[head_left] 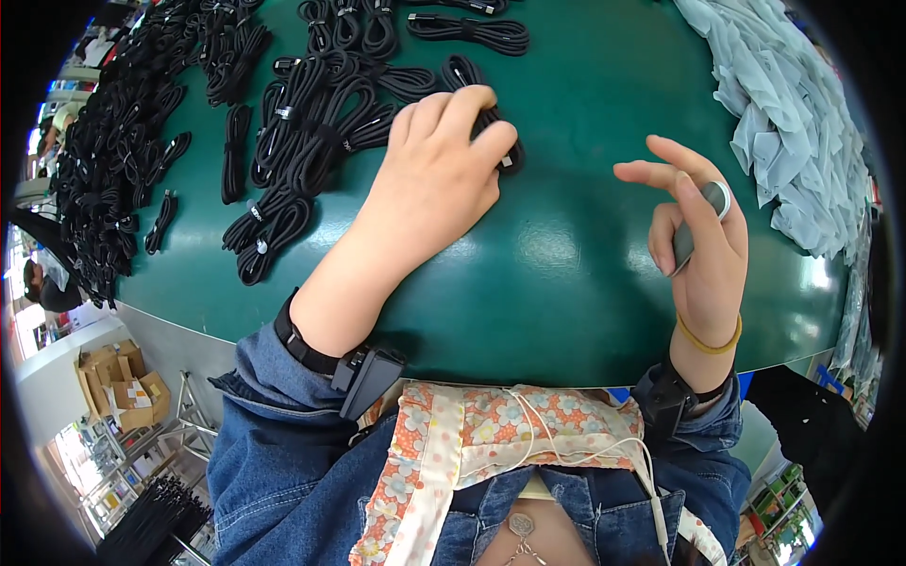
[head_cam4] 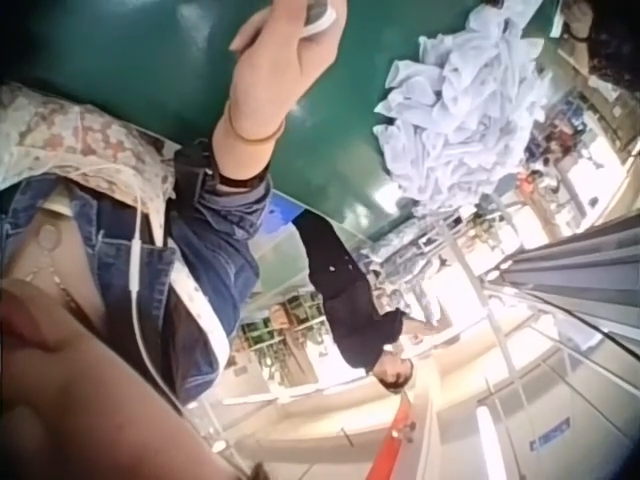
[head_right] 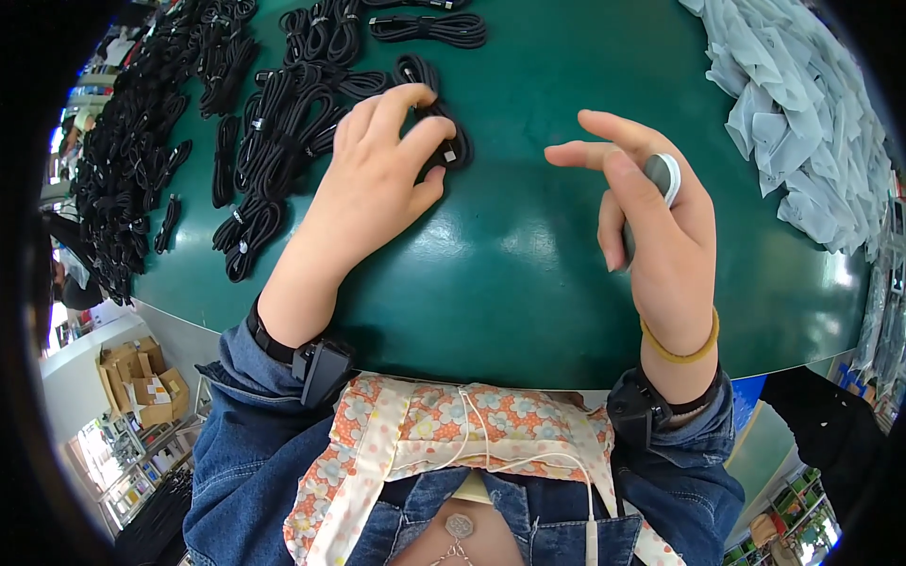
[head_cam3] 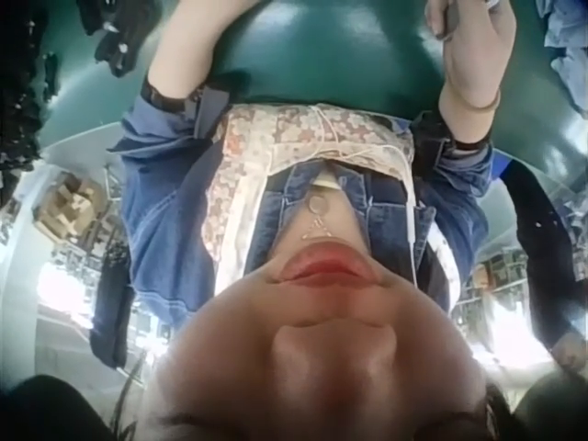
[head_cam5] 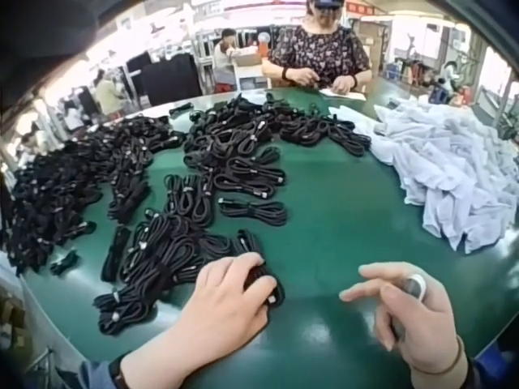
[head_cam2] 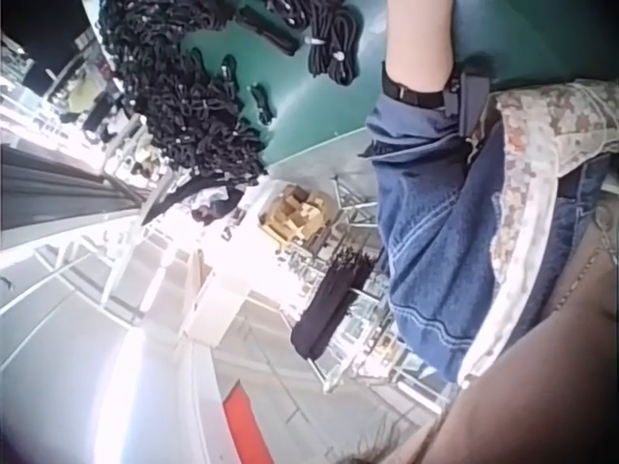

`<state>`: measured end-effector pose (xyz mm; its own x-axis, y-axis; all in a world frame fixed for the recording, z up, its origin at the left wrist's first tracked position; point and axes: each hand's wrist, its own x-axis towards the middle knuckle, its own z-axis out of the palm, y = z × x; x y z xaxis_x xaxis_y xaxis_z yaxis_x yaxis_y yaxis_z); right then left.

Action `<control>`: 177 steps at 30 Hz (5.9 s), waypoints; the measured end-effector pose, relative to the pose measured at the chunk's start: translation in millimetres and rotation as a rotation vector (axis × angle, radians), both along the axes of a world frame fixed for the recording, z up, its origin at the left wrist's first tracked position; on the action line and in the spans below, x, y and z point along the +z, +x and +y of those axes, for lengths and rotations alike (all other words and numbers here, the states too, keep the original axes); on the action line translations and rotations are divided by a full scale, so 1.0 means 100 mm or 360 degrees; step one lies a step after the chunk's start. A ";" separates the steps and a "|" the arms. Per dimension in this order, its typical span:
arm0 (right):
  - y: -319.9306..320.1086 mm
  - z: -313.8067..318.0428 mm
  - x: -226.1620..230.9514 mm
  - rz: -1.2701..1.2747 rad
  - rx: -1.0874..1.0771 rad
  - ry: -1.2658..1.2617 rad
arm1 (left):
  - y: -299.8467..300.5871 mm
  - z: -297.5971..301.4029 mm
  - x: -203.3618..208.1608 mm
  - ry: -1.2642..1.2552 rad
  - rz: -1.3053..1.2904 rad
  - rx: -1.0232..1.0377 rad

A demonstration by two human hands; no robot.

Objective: The person picks up bundled cables one at a time, turns them over while pressing a small white tool against the cable ties, and places them back on the table. Finally, they pick up a cable and place it into a plastic bag held by another person.

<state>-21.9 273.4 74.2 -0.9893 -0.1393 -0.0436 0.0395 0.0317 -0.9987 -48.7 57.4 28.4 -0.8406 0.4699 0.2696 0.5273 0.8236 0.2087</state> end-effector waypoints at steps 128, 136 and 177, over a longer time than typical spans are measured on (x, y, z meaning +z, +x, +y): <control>0.05 0.00 -0.03 0.0065 -0.0339 -0.0326 | -0.04 -0.26 0.19 0.0072 -0.0155 0.0044; 0.07 -0.03 -0.02 0.0308 0.0184 -0.0012 | 0.26 -0.08 0.33 0.2735 -0.1460 -0.0531; 0.00 -0.03 -0.02 0.0033 -0.0311 -0.0166 | 0.07 -0.43 0.18 -0.0239 -0.0148 0.0574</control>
